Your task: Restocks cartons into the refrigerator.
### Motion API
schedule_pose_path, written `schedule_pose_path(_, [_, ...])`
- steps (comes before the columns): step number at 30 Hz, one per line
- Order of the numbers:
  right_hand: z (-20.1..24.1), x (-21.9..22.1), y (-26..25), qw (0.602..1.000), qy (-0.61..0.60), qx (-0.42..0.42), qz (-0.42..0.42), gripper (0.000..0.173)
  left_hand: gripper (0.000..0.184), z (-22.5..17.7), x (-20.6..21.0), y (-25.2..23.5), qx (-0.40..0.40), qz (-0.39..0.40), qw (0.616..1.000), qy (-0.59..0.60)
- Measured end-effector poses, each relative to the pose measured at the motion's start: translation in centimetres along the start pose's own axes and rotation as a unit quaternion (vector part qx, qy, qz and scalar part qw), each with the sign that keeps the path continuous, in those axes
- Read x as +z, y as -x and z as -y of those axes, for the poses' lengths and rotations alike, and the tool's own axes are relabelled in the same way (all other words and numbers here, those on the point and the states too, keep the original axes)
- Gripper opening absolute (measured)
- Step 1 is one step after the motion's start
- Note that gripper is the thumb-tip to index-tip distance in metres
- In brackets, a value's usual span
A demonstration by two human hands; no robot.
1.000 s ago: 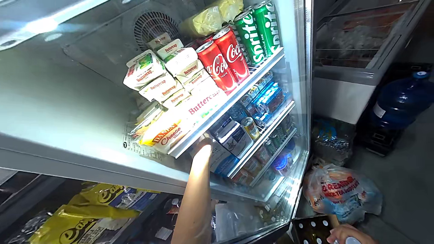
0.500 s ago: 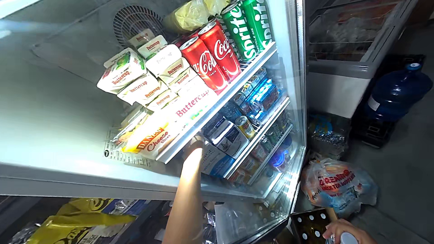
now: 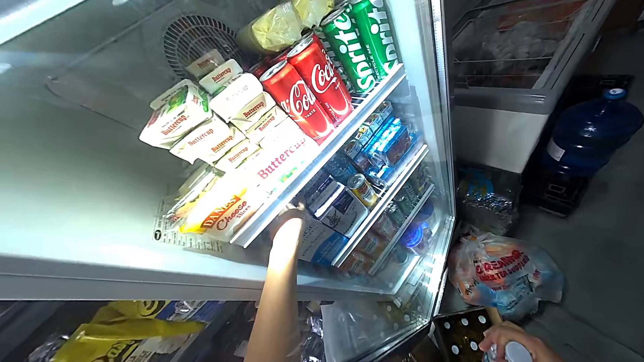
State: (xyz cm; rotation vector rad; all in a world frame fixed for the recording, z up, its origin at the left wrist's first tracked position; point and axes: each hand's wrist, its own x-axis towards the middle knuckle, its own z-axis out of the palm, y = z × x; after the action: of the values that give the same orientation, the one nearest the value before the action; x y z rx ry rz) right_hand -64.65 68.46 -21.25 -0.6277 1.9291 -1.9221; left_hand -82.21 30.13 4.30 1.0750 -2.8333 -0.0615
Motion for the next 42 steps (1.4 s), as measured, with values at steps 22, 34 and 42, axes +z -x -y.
schedule_pose_path(22, [-0.1,0.1,-0.4,0.999,-0.013,0.028,0.017,0.018,0.05,2.2,1.1,-4.6,-0.001,-0.01,0.986,0.167])
schedule_pose_path(34, [-0.8,0.0,-0.1,1.0,0.005,0.013,0.013,0.02,0.049,-0.4,-0.7,-2.1,-0.01,0.041,0.998,-0.036])
schedule_pose_path(42, [-0.3,0.1,-0.1,1.0,-0.006,0.016,0.021,0.02,0.064,0.1,2.1,-6.1,0.031,0.023,0.991,0.128])
